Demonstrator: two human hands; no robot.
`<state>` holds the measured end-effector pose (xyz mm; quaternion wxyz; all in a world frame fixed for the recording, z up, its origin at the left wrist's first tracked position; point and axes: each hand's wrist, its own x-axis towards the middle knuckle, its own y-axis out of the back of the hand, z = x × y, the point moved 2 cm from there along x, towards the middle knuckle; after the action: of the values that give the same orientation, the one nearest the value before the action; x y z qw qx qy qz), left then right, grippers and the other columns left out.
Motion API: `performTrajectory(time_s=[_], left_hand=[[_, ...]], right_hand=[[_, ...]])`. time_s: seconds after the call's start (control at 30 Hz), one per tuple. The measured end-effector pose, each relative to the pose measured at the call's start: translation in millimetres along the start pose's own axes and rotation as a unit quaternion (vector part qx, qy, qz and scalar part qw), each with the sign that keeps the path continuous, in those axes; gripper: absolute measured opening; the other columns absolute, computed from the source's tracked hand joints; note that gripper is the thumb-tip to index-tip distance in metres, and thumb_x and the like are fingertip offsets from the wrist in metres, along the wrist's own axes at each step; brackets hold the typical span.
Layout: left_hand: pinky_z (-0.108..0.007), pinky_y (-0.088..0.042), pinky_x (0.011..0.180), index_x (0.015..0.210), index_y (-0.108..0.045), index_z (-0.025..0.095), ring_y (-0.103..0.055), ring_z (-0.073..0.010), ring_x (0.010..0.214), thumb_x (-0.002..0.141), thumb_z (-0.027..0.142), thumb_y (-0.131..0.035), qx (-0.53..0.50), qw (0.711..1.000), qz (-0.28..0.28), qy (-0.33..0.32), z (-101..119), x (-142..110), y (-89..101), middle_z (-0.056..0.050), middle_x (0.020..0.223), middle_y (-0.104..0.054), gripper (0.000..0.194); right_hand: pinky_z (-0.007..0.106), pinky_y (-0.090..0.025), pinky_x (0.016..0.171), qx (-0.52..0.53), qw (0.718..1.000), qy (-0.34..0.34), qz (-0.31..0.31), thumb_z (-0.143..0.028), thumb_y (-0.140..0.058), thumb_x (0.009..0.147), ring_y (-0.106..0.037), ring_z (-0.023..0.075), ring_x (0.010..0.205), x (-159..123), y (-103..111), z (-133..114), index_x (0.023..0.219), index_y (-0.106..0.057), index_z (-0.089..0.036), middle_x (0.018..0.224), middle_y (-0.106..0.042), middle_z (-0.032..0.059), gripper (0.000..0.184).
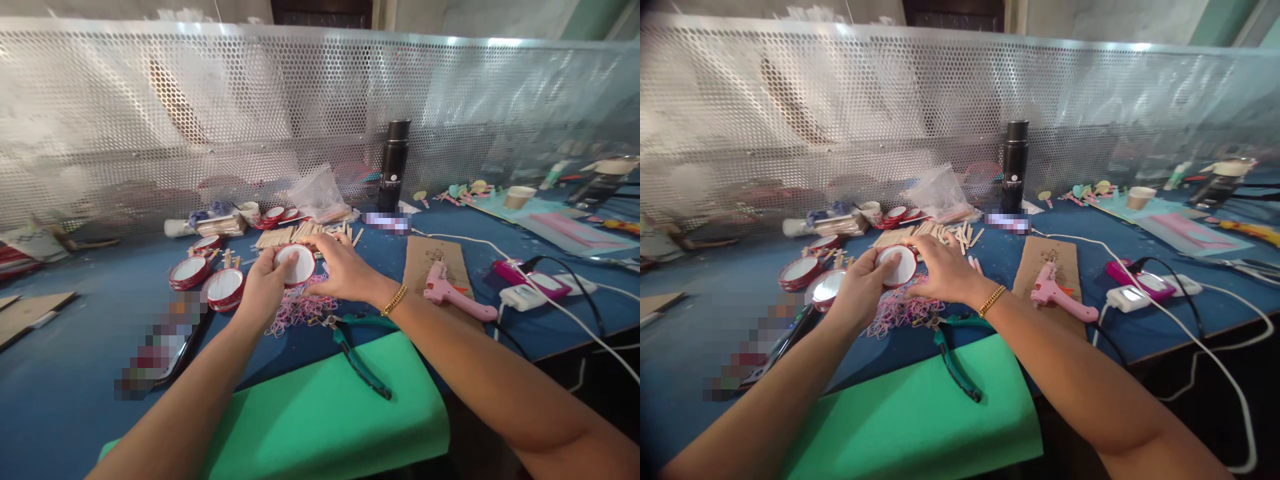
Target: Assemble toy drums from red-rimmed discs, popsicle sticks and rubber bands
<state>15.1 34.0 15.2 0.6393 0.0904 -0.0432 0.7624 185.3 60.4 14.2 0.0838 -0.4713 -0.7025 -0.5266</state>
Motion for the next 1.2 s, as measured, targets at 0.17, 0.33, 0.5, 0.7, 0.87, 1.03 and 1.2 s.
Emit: performTrajectory(time_s=[0.17,0.33,0.5,0.7,0.87,1.03,1.2], left_hand=[[-0.030,-0.051,0.064,0.091,-0.064,0.018,-0.062,-0.0172,0.070,0.058,0.051,-0.091,-0.019,1.000,-0.004,0.002,-3.2,-0.2,-1.4,0.000,0.081,-0.069,0.054],[-0.030,-0.051,0.069,0.103,-0.063,0.021,-0.066,-0.0193,0.080,0.064,0.038,-0.082,-0.007,0.999,-0.028,-0.025,0.5,-0.9,-1.5,0.000,0.092,-0.072,0.047],[-0.028,-0.048,0.062,0.095,-0.060,0.022,-0.063,-0.0172,0.069,0.064,0.038,-0.079,0.004,0.999,-0.026,-0.022,3.5,0.6,1.2,0.001,0.084,-0.071,0.039],[-0.027,-0.043,0.054,0.090,-0.051,0.025,-0.056,-0.0153,0.057,0.068,0.049,-0.077,0.019,1.000,0.007,-0.022,-3.2,4.6,2.7,0.004,0.071,-0.063,0.042],[-0.027,-0.043,0.053,0.091,-0.052,0.024,-0.057,-0.0155,0.058,0.071,0.049,-0.075,0.038,0.999,0.020,-0.029,-4.4,5.0,3.3,0.004,0.070,-0.062,0.039],[-0.027,-0.045,0.059,0.095,-0.060,0.022,-0.059,-0.0163,0.064,0.075,0.048,-0.074,0.044,0.998,-0.025,-0.049,-3.9,5.0,3.3,0.001,0.078,-0.068,0.035],[-0.027,-0.045,0.060,0.091,-0.060,0.023,-0.057,-0.0161,0.064,0.076,0.047,-0.073,0.069,0.995,-0.032,-0.067,-3.4,4.2,3.9,0.002,0.077,-0.067,0.031]], right_hand=[[0.058,-0.024,0.120,0.002,1.000,0.005,0.005,-0.035,-0.091,0.073,-0.056,0.0345,0.136,0.4,-1.2,0.9,0.139,-0.050,-0.025,0.143,-0.063,0.0144,0.078],[0.057,-0.026,0.118,0.012,1.000,0.003,0.008,-0.038,-0.091,0.074,-0.058,0.0337,0.134,0.8,-0.7,0.4,0.137,-0.051,-0.024,0.142,-0.064,0.0149,0.077],[0.057,-0.025,0.120,0.020,1.000,-0.011,0.004,-0.040,-0.094,0.070,-0.059,0.0346,0.134,1.0,1.2,2.8,0.138,-0.051,-0.022,0.144,-0.064,0.0169,0.082],[0.057,-0.025,0.120,0.017,1.000,-0.015,-0.006,-0.039,-0.095,0.069,-0.059,0.0352,0.135,0.2,-0.2,4.7,0.141,-0.050,-0.023,0.145,-0.064,0.0165,0.087],[0.056,-0.025,0.119,0.012,1.000,-0.002,-0.008,-0.039,-0.096,0.067,-0.058,0.0350,0.136,-0.4,-2.6,2.9,0.141,-0.050,-0.024,0.146,-0.063,0.0154,0.087],[0.056,-0.023,0.119,0.003,1.000,0.011,-0.013,-0.037,-0.093,0.072,-0.059,0.0341,0.133,-0.5,-4.0,1.3,0.139,-0.050,-0.024,0.145,-0.063,0.0151,0.081],[0.053,-0.027,0.116,-0.006,1.000,0.016,-0.010,-0.034,-0.091,0.073,-0.061,0.0322,0.130,-0.2,-4.5,1.4,0.134,-0.053,-0.025,0.141,-0.065,0.0130,0.073]])
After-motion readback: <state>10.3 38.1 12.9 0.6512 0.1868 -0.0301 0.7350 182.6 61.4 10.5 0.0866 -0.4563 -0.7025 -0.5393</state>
